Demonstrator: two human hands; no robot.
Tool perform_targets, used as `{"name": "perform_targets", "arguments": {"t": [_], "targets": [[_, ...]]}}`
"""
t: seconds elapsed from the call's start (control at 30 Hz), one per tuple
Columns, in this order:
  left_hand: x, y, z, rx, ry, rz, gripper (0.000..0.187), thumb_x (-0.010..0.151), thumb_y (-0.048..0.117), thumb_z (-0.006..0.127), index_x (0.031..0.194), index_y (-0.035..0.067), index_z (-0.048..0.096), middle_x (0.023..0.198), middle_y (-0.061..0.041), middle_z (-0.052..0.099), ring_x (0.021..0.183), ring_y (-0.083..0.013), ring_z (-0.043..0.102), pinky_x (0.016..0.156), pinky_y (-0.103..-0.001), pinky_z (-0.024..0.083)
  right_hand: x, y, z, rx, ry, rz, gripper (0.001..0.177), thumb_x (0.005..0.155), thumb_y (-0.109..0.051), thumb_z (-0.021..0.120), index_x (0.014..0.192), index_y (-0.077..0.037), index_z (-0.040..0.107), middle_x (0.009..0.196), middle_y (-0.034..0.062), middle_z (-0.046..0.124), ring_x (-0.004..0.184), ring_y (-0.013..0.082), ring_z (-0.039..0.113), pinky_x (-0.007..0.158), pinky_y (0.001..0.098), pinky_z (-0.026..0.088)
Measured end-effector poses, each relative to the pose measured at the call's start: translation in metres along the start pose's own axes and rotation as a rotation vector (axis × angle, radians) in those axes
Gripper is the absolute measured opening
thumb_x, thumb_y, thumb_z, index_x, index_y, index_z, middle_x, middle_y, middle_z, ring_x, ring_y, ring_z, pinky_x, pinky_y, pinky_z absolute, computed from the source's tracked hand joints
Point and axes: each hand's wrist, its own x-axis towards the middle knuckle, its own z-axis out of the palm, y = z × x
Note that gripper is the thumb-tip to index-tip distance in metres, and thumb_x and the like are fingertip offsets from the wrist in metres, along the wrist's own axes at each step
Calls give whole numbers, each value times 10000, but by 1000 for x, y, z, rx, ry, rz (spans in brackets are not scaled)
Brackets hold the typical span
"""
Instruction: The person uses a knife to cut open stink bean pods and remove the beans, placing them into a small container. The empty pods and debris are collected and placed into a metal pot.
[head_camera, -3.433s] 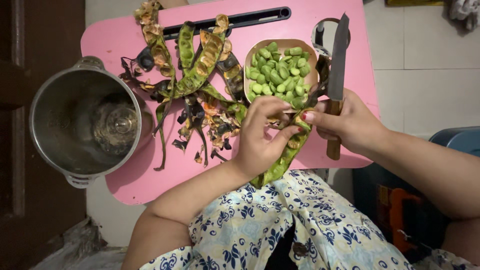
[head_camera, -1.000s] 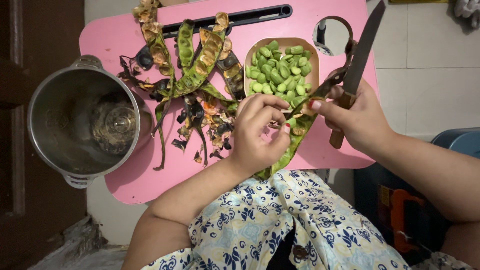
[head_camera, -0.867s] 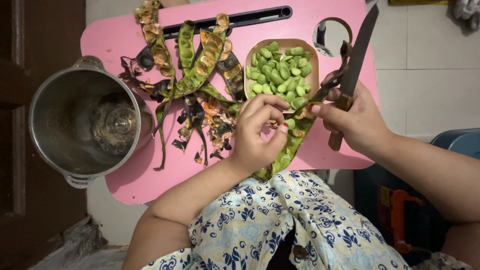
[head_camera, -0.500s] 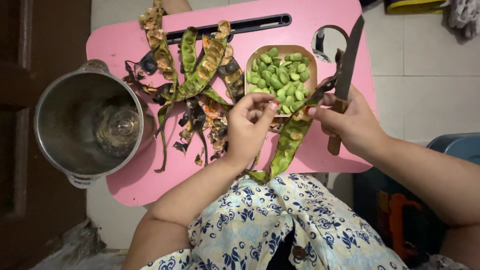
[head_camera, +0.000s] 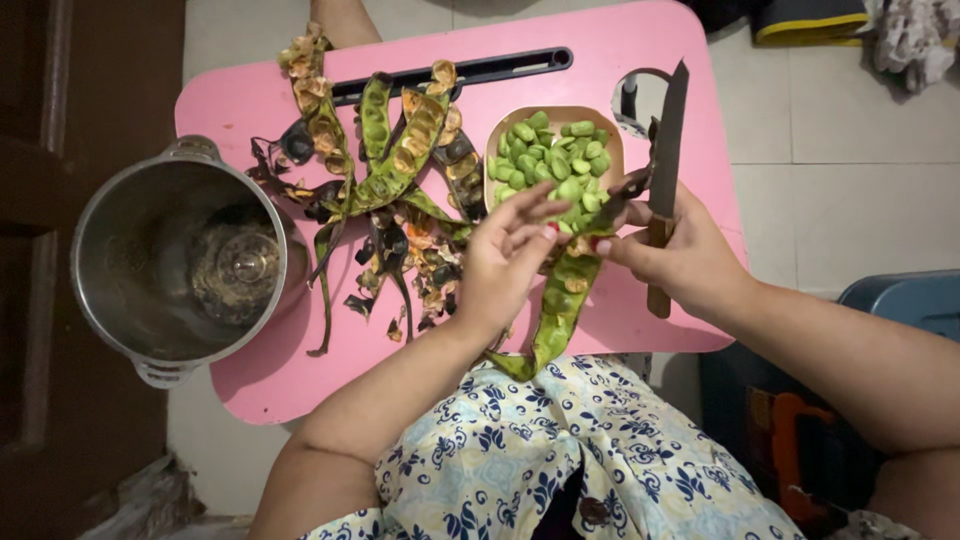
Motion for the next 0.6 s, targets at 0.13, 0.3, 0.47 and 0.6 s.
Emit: {"name": "perform_targets", "arguments": {"t": [0.13, 0.3, 0.47, 0.6], "targets": [[-7, -3, 6, 140, -128, 18, 397, 1021, 25, 638, 1391, -68, 531, 1275, -126, 665, 1129, -146, 677, 1015, -279, 563, 2, 11, -12, 296, -55, 15, 473, 851, 15, 647, 1283, -91, 484, 977, 12, 661, 554, 45, 493, 439, 217, 372], [-9, -10, 6, 30, -85, -66, 252, 1026, -4, 636, 1265, -76, 598, 1145, -82, 699, 1014, -100, 674, 894, -252, 560, 4, 18, -13, 360, 8, -9, 264, 1057, -31, 686, 1166, -3, 447, 852, 22, 483, 601, 67, 435, 490, 249, 358], [-7, -16, 3, 15, -120, -33, 232, 1048, 5, 602, 1266, -75, 609, 1164, -84, 707, 1052, -96, 689, 931, -242, 565, 1, 2, -8, 80, 32, 39, 418, 816, -17, 692, 1171, -103, 486, 895, -23, 617, 540, 53, 494, 398, 252, 401], [-7, -15, 3, 40, -96, -30, 278, 1047, 14, 608, 1308, -81, 607, 1188, -95, 710, 1063, -101, 684, 947, -246, 562, 3, -2, -7, 449, -77, 18, 369, 892, -48, 697, 1225, -59, 538, 860, -8, 601, 542, 22, 467, 450, 188, 386]]}}
